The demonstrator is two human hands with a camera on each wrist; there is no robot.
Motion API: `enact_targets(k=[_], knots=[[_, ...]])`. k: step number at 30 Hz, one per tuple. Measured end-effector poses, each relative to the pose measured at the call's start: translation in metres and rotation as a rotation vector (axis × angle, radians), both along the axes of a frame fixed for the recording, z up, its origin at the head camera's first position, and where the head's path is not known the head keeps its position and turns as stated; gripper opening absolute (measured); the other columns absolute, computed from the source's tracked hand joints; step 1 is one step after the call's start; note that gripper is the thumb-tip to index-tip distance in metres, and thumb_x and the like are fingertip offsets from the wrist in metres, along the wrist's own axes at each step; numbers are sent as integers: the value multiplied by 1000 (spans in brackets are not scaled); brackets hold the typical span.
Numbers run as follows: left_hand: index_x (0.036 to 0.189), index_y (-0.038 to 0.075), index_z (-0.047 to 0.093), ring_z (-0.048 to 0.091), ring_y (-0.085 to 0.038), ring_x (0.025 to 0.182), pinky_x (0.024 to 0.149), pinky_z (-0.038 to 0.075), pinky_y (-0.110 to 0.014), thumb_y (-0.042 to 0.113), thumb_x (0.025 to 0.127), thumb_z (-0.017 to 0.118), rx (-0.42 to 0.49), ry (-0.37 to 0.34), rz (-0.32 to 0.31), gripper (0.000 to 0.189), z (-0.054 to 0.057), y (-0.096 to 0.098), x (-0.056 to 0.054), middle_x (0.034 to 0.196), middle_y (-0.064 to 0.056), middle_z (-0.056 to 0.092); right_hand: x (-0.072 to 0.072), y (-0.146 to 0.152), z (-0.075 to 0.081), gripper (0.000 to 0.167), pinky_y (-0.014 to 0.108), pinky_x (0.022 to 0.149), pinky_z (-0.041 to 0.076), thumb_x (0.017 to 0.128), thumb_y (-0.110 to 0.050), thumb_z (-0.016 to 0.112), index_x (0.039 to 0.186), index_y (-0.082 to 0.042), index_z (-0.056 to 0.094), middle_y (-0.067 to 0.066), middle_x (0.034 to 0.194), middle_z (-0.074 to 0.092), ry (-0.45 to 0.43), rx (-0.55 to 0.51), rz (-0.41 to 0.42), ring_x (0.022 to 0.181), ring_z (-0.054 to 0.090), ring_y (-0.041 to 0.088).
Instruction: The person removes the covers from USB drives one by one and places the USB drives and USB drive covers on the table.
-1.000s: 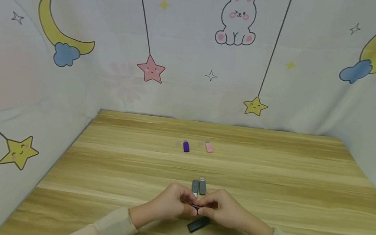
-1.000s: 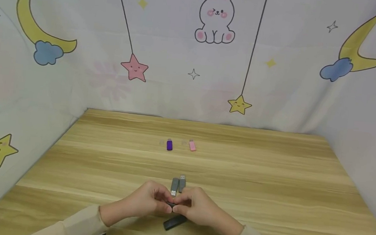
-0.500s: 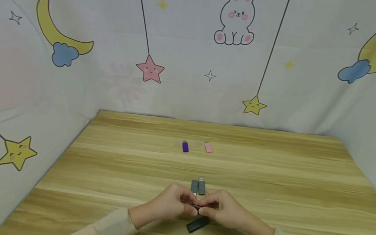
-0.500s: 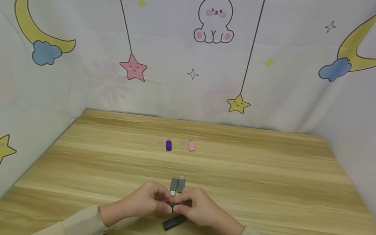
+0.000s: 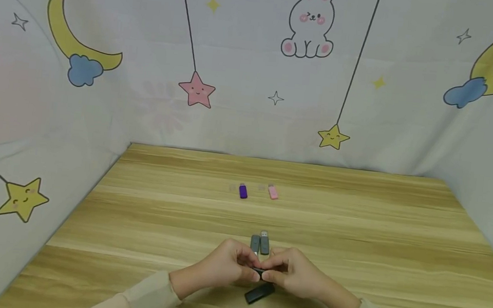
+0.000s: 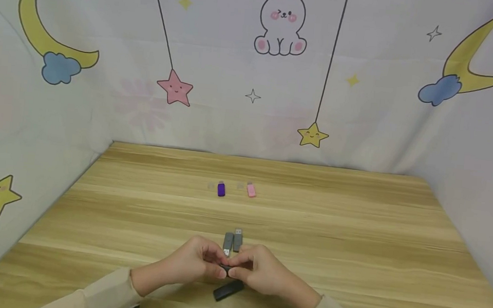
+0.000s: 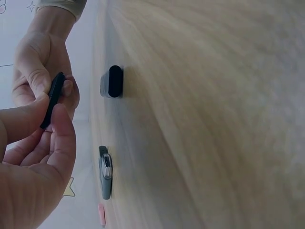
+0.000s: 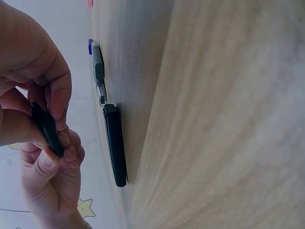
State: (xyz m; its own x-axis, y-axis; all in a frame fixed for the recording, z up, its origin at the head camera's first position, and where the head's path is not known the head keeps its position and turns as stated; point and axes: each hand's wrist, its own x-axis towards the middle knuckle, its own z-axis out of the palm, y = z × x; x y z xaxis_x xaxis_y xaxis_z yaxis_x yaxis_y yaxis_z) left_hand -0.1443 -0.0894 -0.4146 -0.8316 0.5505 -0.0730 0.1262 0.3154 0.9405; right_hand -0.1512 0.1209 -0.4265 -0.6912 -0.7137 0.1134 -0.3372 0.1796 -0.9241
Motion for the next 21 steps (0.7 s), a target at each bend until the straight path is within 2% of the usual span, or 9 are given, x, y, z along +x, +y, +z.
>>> enact_targets(k=[13,21], knots=[[91,-5,72,63,-6,73,65,51,-18,-2,81,73,26,-26,-14,10,-1,-8,-4,86,-13,72,2,4,3,24,16,58,39,90,-9,66,107,8,69,-5,77,51,-10,34,-19,68,42,1],[93,-5,72,61,-5,71,66,51,-20,3,82,74,8,-18,17,14,3,-10,-12,85,-10,72,-3,7,11,27,17,60,40,91,-9,65,113,5,68,-4,77,48,0,87,-65,69,43,3]])
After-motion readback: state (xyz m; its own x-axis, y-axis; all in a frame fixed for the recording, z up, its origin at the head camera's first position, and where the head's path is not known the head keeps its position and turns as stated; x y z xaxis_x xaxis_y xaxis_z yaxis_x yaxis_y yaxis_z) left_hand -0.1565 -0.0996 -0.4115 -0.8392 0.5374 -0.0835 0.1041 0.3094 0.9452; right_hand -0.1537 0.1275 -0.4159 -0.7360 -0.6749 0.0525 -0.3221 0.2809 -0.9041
